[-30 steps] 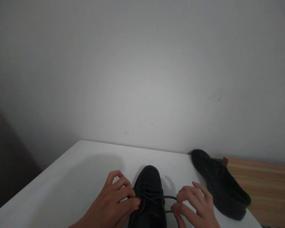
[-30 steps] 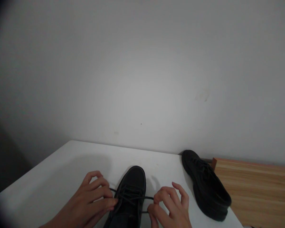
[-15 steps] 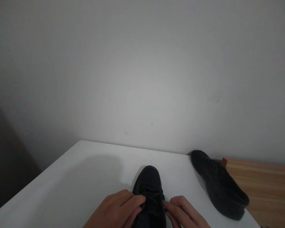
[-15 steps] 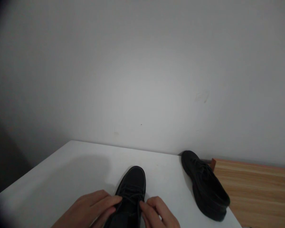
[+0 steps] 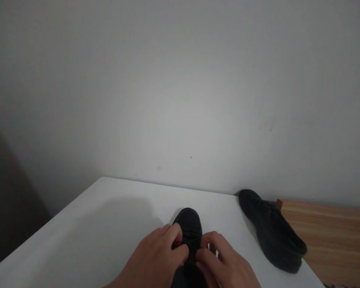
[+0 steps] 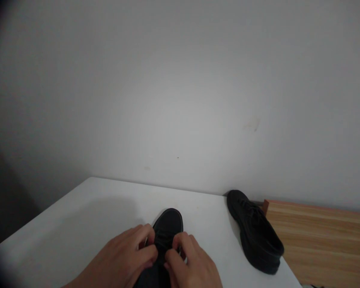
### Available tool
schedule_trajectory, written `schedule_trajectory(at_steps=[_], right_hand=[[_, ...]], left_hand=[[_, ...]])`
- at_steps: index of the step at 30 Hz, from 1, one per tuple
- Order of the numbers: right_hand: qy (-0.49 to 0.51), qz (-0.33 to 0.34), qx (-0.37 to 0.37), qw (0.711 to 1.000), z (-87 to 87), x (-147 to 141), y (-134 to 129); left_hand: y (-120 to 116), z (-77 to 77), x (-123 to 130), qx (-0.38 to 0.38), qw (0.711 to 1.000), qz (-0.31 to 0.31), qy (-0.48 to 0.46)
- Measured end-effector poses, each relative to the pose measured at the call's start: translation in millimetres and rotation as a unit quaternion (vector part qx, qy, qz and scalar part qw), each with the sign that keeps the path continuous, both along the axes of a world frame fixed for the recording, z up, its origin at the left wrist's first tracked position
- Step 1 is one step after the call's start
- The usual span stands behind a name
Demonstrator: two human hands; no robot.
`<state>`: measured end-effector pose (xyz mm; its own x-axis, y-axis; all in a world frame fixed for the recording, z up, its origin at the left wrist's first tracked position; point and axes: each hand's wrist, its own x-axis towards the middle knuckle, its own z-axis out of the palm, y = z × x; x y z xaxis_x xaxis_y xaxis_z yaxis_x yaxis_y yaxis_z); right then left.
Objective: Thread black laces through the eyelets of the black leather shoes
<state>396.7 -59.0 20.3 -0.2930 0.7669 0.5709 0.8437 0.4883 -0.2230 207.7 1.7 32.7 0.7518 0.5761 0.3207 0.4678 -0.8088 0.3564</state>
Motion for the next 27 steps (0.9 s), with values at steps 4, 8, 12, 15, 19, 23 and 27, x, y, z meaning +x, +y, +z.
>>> schedule_trajectory(at_steps=[4,8,12,15,19,23,27], right_hand=[[0.263,0.016,-0.072,0.962,18.8,-6,-3],[0.459,0.014,-0.140,0.877,25.6,-16,-5],[0.507,0.049,-0.190,0.839,24.1,-27,-2],[0.496,0.064,-0.200,0.842,24.9,-29,0],[0.498,0.062,-0.185,0.845,26.3,-22,1],[0.507,0.058,-0.176,0.842,23.5,-12,4],[0.506,0.047,-0.083,0.857,17.0,-6,6]], left_hand=[[-4,30.8,-3,-0.101,0.985,-0.022,-0.138],[-8,44.2,0,-0.138,0.964,-0.020,-0.227],[-9,35.9,8,-0.152,0.953,0.002,-0.262],[-7,29.0,12,-0.172,0.943,-0.009,-0.285],[-1,16.1,10,-0.263,0.918,-0.031,-0.295],[5,1.1,5,-0.285,0.936,0.000,-0.208],[3,-2.2,11,-0.302,0.929,0.064,-0.207]])
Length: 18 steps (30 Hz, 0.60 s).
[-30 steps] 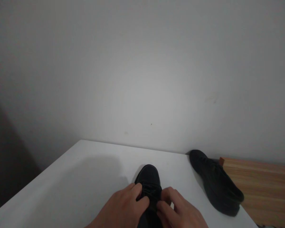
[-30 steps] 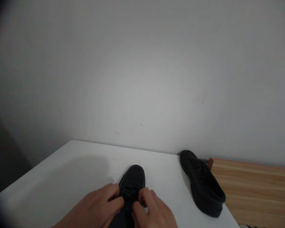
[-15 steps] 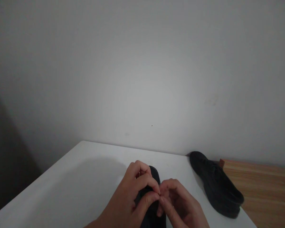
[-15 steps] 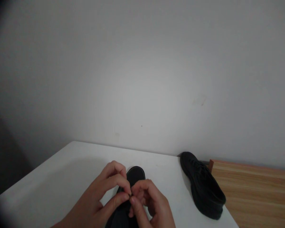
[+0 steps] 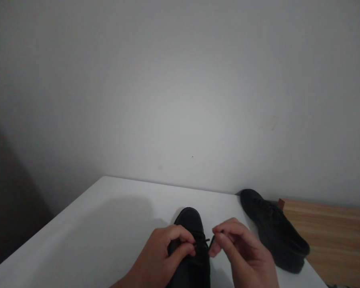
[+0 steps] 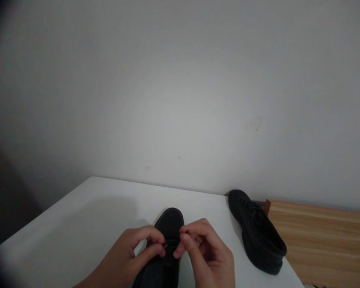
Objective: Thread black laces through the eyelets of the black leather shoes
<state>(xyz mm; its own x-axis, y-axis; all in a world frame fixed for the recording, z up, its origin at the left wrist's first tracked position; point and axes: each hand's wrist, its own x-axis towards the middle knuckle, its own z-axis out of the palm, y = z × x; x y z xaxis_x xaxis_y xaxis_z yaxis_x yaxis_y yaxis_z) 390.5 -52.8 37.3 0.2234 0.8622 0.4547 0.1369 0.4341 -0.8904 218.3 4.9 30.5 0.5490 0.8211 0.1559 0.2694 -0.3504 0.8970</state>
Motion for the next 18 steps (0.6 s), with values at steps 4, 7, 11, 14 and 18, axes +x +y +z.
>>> schedule_trajectory(at_steps=[4,7,11,14,18], right_hand=[[-0.024,-0.005,0.065,0.998,-0.1,-3,-1],[-0.130,0.059,0.076,0.987,6.2,-7,3],[-0.236,0.075,0.133,0.960,14.7,-12,15],[-0.259,0.091,0.127,0.953,18.8,-15,21],[-0.218,0.104,0.035,0.970,17.9,-8,22]], left_hand=[[-2,1.4,9,-0.031,0.999,0.000,-0.013],[-2,-1.1,13,-0.040,0.999,-0.010,-0.018],[-1,-3.6,12,-0.065,0.997,-0.033,-0.040],[0,-1.8,11,-0.084,0.992,-0.072,-0.054],[2,-1.4,8,-0.047,0.995,-0.070,-0.061]])
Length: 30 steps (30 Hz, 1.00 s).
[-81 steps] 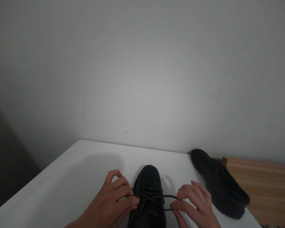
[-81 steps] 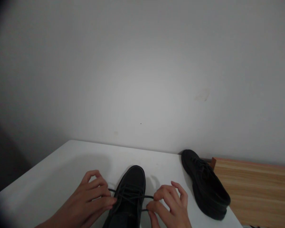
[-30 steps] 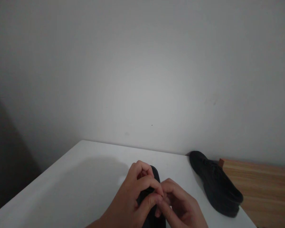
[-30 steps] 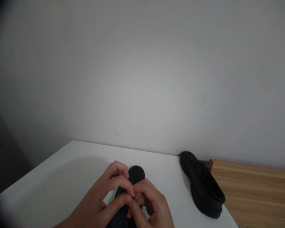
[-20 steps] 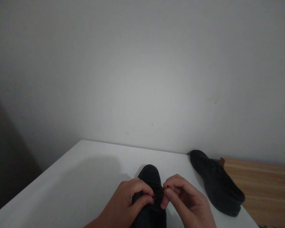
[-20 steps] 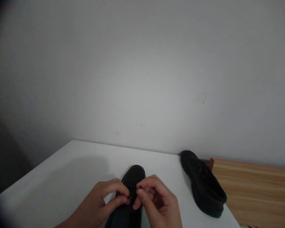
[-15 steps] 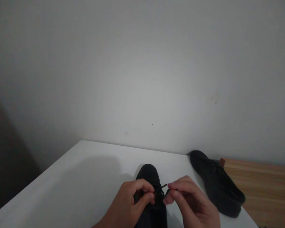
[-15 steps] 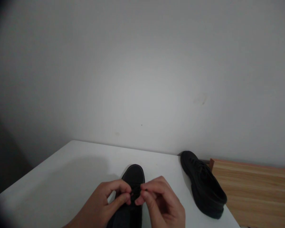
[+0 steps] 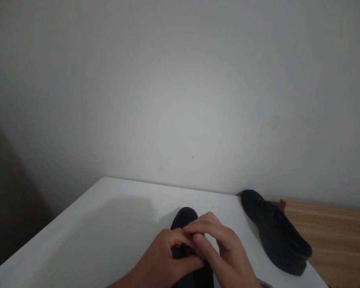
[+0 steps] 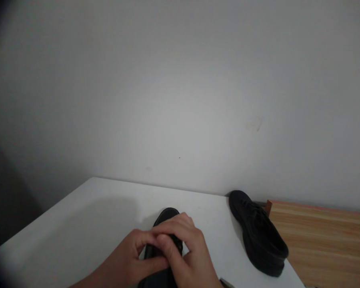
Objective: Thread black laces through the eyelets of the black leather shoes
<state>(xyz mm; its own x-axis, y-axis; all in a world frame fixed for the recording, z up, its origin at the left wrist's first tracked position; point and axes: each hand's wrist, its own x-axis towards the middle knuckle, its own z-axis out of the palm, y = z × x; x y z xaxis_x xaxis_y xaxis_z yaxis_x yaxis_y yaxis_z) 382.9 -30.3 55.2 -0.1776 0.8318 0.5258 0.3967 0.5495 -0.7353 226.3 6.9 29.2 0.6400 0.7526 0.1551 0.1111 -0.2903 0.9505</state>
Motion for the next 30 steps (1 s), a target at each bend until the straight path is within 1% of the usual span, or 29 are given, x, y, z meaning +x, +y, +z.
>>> schedule_trajectory(at_steps=[1,2,3,4,6,8,9,10,11,12,13,15,18,20,22,24,27,28,30], right_hand=[[0.012,-0.016,-0.031,0.999,-2.6,4,0],[0.016,-0.031,-0.063,0.997,-6.3,9,0],[0.011,-0.041,-0.090,0.995,-10.7,14,-1],[0.000,-0.039,-0.110,0.993,-15.7,19,-1],[-0.023,-0.012,-0.124,0.992,-25.0,25,-2],[-0.023,0.026,-0.119,0.992,-30.6,28,-3],[-0.017,0.040,-0.121,0.992,-31.5,27,-3],[-0.012,0.048,-0.129,0.990,-31.4,27,-3],[-0.008,0.047,-0.141,0.989,-30.5,25,-4],[-0.009,0.037,-0.155,0.987,-29.1,24,-5],[-0.015,0.021,-0.167,0.986,-27.8,23,-5],[-0.037,-0.017,-0.162,0.986,-26.2,21,-7],[-0.096,-0.056,-0.079,0.991,-28.0,23,-9],[-0.148,-0.074,-0.015,0.986,-31.9,29,-9],[-0.201,-0.103,0.031,0.974,-37.1,37,-8],[-0.241,-0.134,0.060,0.959,-42.8,46,-6],[-0.266,-0.157,0.082,0.947,-48.3,51,-6],[-0.267,-0.159,0.089,0.946,-48.5,51,-6],[-0.259,-0.158,0.106,0.947,-45.5,48,-8]], left_hand=[[1,-0.8,-1,0.046,0.999,0.002,-0.008],[1,-1.7,-2,0.111,0.994,0.003,-0.017],[1,-2.8,-2,0.191,0.981,0.006,-0.023],[1,-3.8,-2,0.279,0.960,0.012,-0.023],[1,-5.9,-2,0.443,0.895,0.041,-0.012],[1,-8.3,1,0.562,0.824,0.074,-0.004],[1,-9.8,3,0.606,0.791,0.090,-0.010],[2,-11.5,4,0.637,0.764,0.103,-0.019],[3,-13.3,5,0.658,0.744,0.113,-0.026],[4,-15.0,6,0.668,0.734,0.122,-0.028],[5,-16.6,6,0.666,0.734,0.128,-0.024],[6,-18.8,4,0.643,0.754,0.138,-0.004],[4,-18.6,-2,0.603,0.786,0.137,0.008],[1,-17.9,-8,0.583,0.804,0.119,0.016],[-2,-19.1,-15,0.560,0.823,0.086,0.032],[-1,-24.0,-20,0.545,0.835,0.060,0.037],[3,-35.0,-21,0.521,0.852,0.047,-0.019],[5,-37.5,-20,0.497,0.865,0.041,-0.043],[6,-37.9,-15,0.411,0.910,0.019,-0.059]])
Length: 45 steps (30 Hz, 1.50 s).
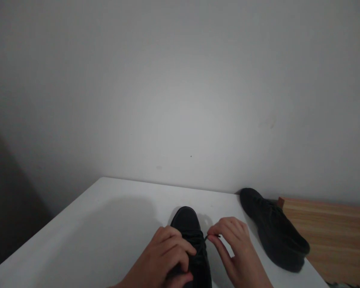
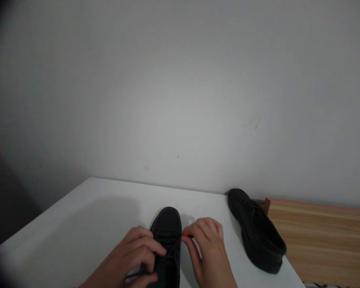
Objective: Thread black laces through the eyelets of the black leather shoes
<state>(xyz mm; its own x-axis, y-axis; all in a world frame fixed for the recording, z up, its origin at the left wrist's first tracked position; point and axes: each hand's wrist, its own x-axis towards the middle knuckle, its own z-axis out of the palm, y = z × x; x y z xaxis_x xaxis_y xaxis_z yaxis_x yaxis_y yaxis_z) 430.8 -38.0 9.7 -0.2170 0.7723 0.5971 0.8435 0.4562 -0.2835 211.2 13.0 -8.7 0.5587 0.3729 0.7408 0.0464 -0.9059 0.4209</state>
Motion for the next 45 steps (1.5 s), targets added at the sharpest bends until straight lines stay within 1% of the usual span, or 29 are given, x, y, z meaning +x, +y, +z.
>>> schedule_trajectory(at_steps=[2,5,6,7,8,9,10,12,14,15,18,20,23,25,27,29,32,34,36,40,42,45], right_hand=[[0.010,0.013,0.017,1.000,6.7,-4,-3],[0.009,0.050,0.040,0.998,19.3,-8,-8],[0.002,0.066,0.053,0.996,22.9,-9,-9],[-0.007,0.082,0.066,0.994,25.7,-10,-10],[-0.016,0.096,0.077,0.992,27.6,-11,-10],[-0.025,0.107,0.086,0.990,28.7,-12,-11],[-0.033,0.114,0.092,0.989,29.1,-13,-11],[-0.036,0.116,0.094,0.988,28.2,-15,-10],[-0.024,0.111,0.091,0.989,26.8,-17,-10],[-0.015,0.108,0.085,0.990,26.2,-17,-10],[0.030,0.101,0.048,0.993,26.4,-15,-12],[0.092,0.090,0.012,0.992,27.3,-13,-13],[0.203,0.068,-0.061,0.975,27.0,-13,-11],[0.239,0.067,-0.125,0.961,24.4,-15,-7],[0.242,0.073,-0.180,0.951,20.6,-17,-4],[0.233,0.080,-0.213,0.945,17.2,-19,-2],[0.231,0.079,-0.229,0.942,15.5,-20,0],[0.236,0.076,-0.229,0.941,16.7,-21,1],[0.239,0.075,-0.230,0.940,19.0,-21,2],[0.236,0.076,-0.251,0.936,23.1,-21,4],[0.234,0.079,-0.258,0.934,23.8,-20,4],[0.234,0.094,-0.264,0.931,23.6,-20,5]], left_hand=[[-1,6.5,6,-0.126,0.991,-0.002,0.037],[-5,20.9,15,-0.303,0.949,0.043,0.075],[-6,24.3,18,-0.344,0.934,0.052,0.074],[-7,26.2,20,-0.370,0.925,0.054,0.069],[-7,26.7,22,-0.374,0.924,0.050,0.061],[-7,25.9,24,-0.355,0.932,0.046,0.048],[-6,24.3,25,-0.319,0.946,0.041,0.035],[-7,21.3,26,-0.225,0.974,0.031,0.015],[-8,21.0,26,-0.161,0.987,0.025,0.008],[-9,22.2,26,-0.150,0.988,0.023,0.007],[-13,27.8,23,-0.172,0.985,0.028,-0.002],[-14,29.9,22,-0.199,0.980,0.026,-0.008],[-12,28.0,21,-0.213,0.977,0.015,-0.025],[-10,25.3,22,-0.194,0.980,0.006,-0.040],[-9,23.5,21,-0.149,0.988,0.002,-0.037],[-8,23.3,20,-0.085,0.996,0.013,-0.011],[-10,24.3,19,0.024,0.997,0.068,0.033],[-11,24.6,19,0.092,0.989,0.100,0.051],[-11,24.1,20,0.149,0.981,0.114,0.057],[-9,20.9,22,0.217,0.966,0.133,0.044],[-7,19.5,23,0.246,0.959,0.141,0.013],[-7,20.1,23,0.262,0.954,0.142,-0.002]])
